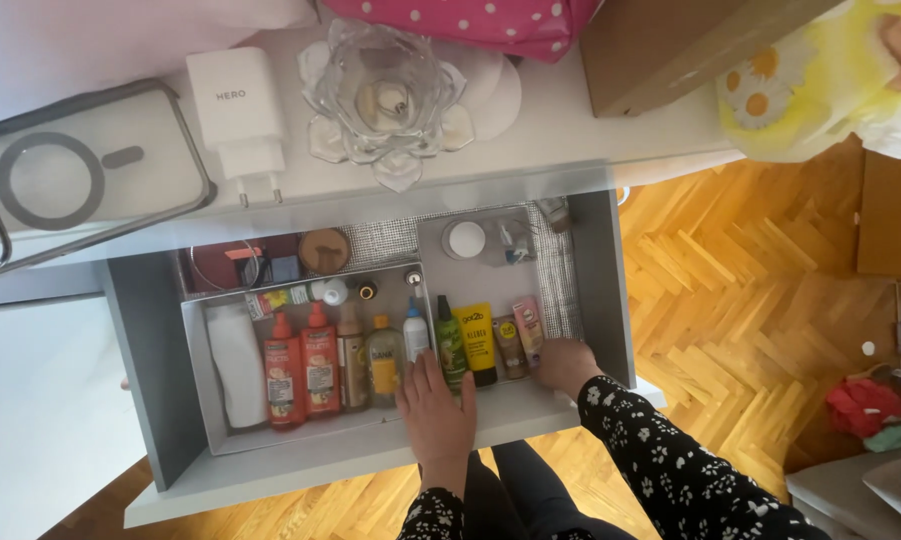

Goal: Wiping down and organizing various toiletry bottles and tubes inside a dresser drawer.

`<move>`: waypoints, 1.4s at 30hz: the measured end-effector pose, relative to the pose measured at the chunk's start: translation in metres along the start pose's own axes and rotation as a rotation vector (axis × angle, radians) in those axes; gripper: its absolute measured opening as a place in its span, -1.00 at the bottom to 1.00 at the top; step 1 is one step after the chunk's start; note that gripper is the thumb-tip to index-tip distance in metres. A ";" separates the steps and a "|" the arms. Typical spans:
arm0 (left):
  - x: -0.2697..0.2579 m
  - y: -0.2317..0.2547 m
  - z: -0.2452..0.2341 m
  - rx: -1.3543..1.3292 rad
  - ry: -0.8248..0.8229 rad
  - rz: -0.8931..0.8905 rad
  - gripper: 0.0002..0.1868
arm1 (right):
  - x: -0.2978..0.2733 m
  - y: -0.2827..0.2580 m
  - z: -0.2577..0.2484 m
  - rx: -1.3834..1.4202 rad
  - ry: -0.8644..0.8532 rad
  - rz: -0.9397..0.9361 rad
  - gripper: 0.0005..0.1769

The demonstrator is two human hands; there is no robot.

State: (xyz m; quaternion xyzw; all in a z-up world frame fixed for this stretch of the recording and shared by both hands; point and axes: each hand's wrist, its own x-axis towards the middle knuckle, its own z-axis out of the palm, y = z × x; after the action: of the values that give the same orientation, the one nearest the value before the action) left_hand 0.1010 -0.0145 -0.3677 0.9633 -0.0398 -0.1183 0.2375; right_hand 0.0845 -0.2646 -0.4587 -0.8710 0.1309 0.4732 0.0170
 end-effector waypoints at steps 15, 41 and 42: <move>0.000 0.000 0.002 0.029 -0.063 -0.037 -0.22 | 0.002 0.008 -0.123 0.651 1.033 -0.183 -0.50; 0.002 0.060 -0.042 -1.297 -0.109 -0.171 -0.56 | -0.247 -0.025 -0.126 1.128 0.655 -0.344 -0.43; -0.002 0.083 -0.066 -1.542 -0.170 -0.207 -0.59 | -0.259 -0.025 -0.131 1.023 0.724 -0.402 -0.45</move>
State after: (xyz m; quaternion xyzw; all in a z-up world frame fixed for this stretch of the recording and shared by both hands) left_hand 0.1138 -0.0577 -0.2718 0.5127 0.1257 -0.2075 0.8236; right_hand 0.0641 -0.2061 -0.1740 -0.8646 0.1717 0.0161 0.4719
